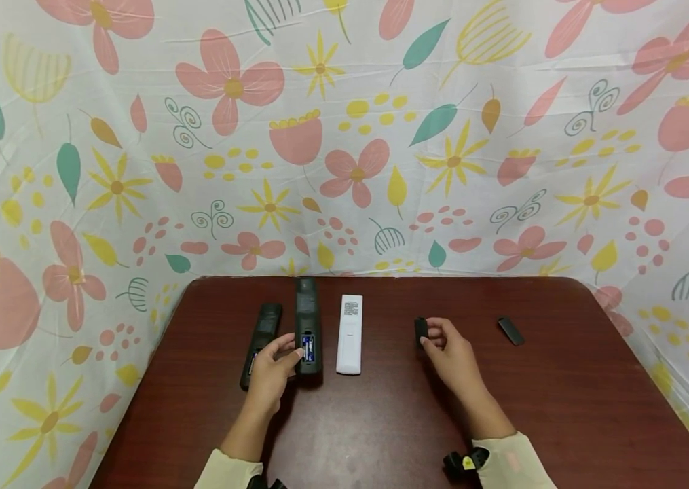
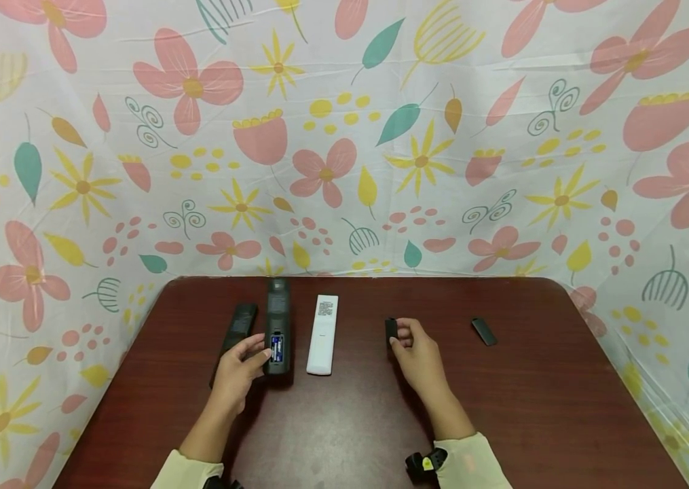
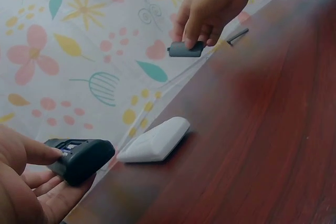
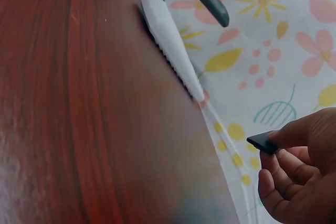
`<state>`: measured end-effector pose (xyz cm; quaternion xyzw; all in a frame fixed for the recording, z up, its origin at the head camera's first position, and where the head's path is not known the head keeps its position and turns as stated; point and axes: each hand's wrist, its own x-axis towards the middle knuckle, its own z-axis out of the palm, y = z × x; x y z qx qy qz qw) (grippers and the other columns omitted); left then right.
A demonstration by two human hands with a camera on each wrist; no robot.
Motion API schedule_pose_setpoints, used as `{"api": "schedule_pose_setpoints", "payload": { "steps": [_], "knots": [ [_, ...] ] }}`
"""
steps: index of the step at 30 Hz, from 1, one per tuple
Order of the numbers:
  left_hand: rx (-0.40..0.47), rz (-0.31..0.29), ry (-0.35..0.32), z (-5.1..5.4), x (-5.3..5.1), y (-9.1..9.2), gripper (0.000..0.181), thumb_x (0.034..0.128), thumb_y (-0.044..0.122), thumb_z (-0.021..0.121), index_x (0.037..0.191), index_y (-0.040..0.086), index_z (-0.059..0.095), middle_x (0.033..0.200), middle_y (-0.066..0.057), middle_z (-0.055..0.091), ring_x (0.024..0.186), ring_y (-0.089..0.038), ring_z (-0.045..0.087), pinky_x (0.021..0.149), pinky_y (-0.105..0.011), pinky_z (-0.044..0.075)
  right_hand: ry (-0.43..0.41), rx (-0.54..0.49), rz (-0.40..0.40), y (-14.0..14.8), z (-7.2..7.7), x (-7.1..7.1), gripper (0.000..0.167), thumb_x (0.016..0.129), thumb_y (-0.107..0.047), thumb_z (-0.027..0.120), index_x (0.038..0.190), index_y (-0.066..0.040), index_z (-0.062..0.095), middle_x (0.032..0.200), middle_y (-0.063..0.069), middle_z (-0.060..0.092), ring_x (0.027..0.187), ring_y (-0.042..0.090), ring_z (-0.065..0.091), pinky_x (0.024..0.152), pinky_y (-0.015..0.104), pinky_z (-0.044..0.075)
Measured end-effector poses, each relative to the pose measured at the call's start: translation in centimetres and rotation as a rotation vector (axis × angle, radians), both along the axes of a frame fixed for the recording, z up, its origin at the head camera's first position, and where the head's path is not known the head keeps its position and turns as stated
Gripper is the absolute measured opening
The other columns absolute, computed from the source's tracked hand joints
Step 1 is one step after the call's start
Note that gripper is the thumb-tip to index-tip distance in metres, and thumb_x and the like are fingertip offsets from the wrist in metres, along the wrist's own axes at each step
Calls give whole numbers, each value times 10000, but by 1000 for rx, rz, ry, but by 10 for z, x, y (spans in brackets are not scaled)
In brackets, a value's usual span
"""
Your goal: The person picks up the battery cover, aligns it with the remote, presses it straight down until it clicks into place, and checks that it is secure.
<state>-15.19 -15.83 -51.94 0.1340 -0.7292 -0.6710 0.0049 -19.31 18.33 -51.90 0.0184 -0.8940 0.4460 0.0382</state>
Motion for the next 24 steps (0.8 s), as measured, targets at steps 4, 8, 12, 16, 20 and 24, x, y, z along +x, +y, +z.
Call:
{"api": "schedule_pose_setpoints", "payload": {
  "steps": [4,8,12,16,20,24],
  "knots": [
    [17,-11,1,-1,-1,7,455,933,142,703,1372,70,608,1335,-189,613,1085,-200,625,740,-298,533,2,-8,5,-3,0,0,420,991,-157,640,1393,-125,526,1149,136,655,1037,278,669,785,326,552],
    [32,-17,5,0,-2,13,455,929,135,706,1371,75,612,1334,-185,616,1069,-191,631,733,-308,534,12,-7,13,-5,-1,0,463,989,-150,644,1432,-167,512,1138,123,659,1038,277,678,762,323,551],
    [42,-21,5,0,-3,16,457,933,127,703,1375,66,607,1330,-186,616,1038,-170,630,724,-327,540,27,-20,36,-10,-4,-1,501,981,-126,652,1457,-185,509,1135,118,655,1049,279,681,764,317,555],
    [48,-29,-2,-1,-4,20,452,934,131,702,1371,69,609,1327,-184,615,1015,-163,633,731,-339,545,33,-41,62,-17,-4,-1,524,973,-107,658,1465,-210,509,1130,110,639,1066,279,678,782,308,564],
    [50,-43,1,-1,-5,25,443,934,148,704,1362,78,616,1319,-177,615,1018,-172,638,740,-350,550,45,-58,74,-23,-1,0,525,964,-103,669,1457,-209,523,1128,119,650,1068,288,686,804,319,577],
    [61,-55,14,-2,-5,31,440,935,146,702,1359,67,616,1307,-178,617,1016,-171,641,738,-355,557,62,-71,76,-28,2,0,526,954,-81,677,1445,-206,536,1122,128,665,1055,291,689,804,323,578]
  ]
}}
